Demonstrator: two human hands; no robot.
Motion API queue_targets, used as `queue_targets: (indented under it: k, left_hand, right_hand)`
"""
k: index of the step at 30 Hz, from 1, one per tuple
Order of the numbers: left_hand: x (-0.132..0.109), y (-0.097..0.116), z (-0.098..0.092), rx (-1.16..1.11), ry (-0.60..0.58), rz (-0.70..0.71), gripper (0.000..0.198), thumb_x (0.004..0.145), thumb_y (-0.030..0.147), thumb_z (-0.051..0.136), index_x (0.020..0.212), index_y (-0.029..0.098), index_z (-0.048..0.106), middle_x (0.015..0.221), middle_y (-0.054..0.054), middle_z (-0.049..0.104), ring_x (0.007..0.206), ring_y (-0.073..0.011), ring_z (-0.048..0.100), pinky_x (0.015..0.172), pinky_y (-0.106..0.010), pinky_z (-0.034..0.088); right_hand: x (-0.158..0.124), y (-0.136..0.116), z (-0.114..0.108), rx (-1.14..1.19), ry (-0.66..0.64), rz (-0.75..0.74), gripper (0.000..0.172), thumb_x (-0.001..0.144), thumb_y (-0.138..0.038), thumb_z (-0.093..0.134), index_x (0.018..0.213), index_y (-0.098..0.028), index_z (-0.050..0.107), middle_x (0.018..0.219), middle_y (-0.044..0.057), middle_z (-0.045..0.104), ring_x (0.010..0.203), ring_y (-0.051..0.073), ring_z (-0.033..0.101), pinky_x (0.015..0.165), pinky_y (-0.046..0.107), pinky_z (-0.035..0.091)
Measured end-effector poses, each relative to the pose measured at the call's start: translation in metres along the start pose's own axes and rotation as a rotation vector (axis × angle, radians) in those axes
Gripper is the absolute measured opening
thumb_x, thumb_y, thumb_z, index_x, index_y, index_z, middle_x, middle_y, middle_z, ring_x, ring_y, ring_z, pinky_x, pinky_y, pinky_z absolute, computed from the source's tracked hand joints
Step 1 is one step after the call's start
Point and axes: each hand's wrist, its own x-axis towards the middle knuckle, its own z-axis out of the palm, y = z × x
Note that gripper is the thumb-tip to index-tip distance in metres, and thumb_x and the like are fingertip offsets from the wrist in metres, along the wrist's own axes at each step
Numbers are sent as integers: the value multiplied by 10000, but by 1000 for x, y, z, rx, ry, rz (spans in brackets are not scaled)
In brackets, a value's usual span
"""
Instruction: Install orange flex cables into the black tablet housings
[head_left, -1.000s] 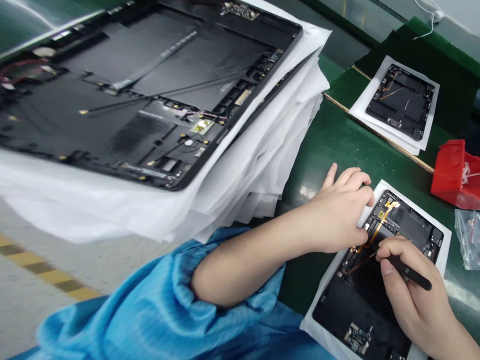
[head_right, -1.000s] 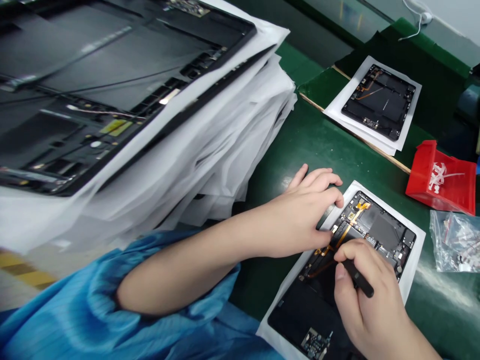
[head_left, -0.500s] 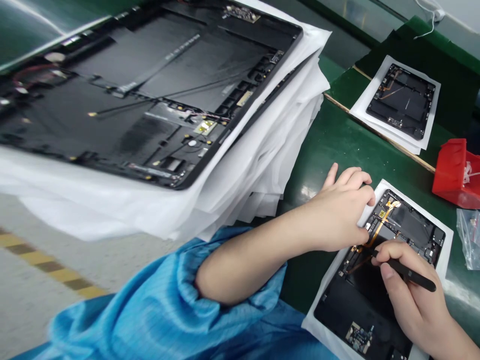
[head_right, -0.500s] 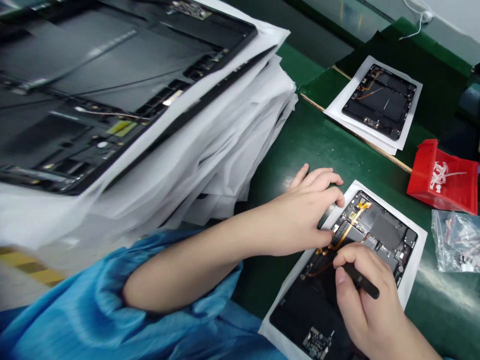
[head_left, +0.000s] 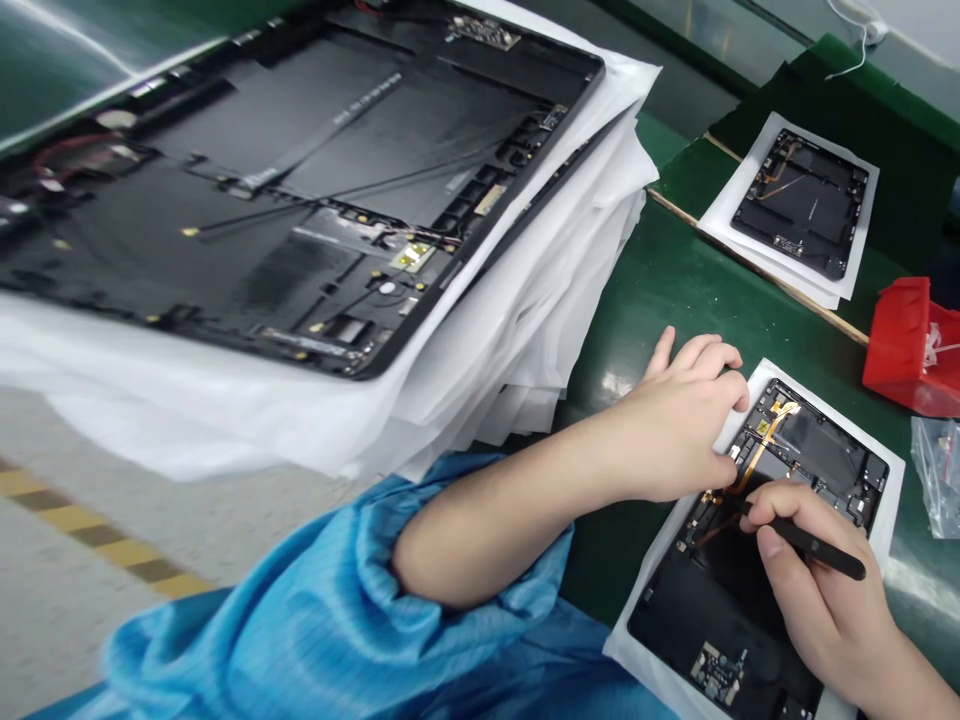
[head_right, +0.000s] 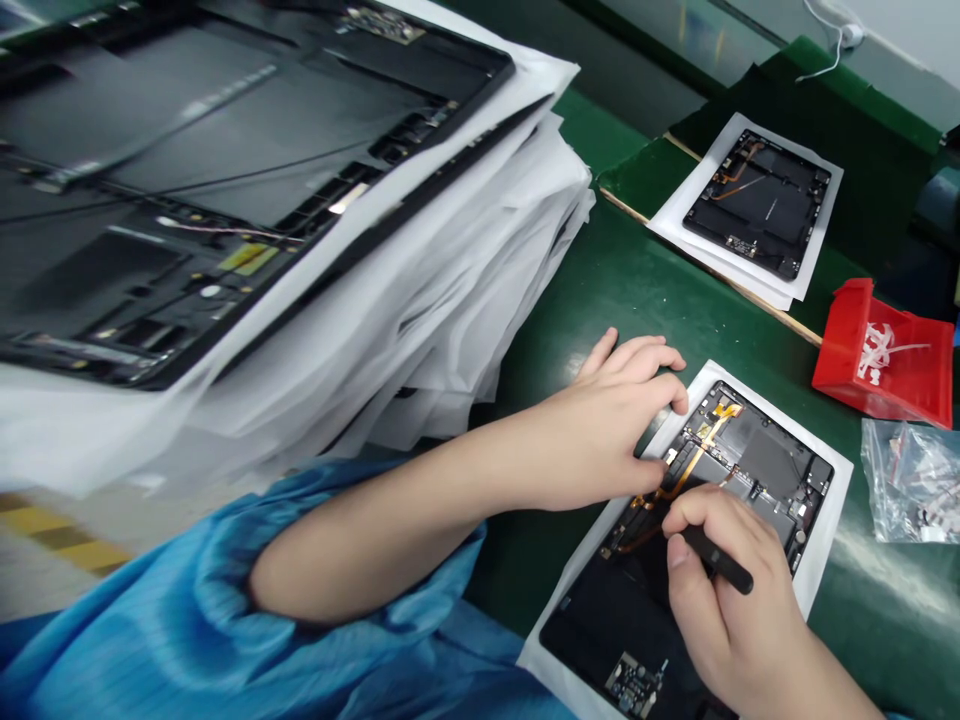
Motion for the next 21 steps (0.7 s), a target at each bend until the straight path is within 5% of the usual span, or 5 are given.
queue_targets:
  k: [21]
  left_hand:
    - [1,-1,1,6,2,10,365,661,210,728,1004,217,607,1417,-122,484,1487,-334,272,1230,-671,-3]
  right_hand:
    - [1,-4,0,-10,-16,-36,129,942,-142,480,969,-251,542,836,-26,649,738,122,634,691,239,490]
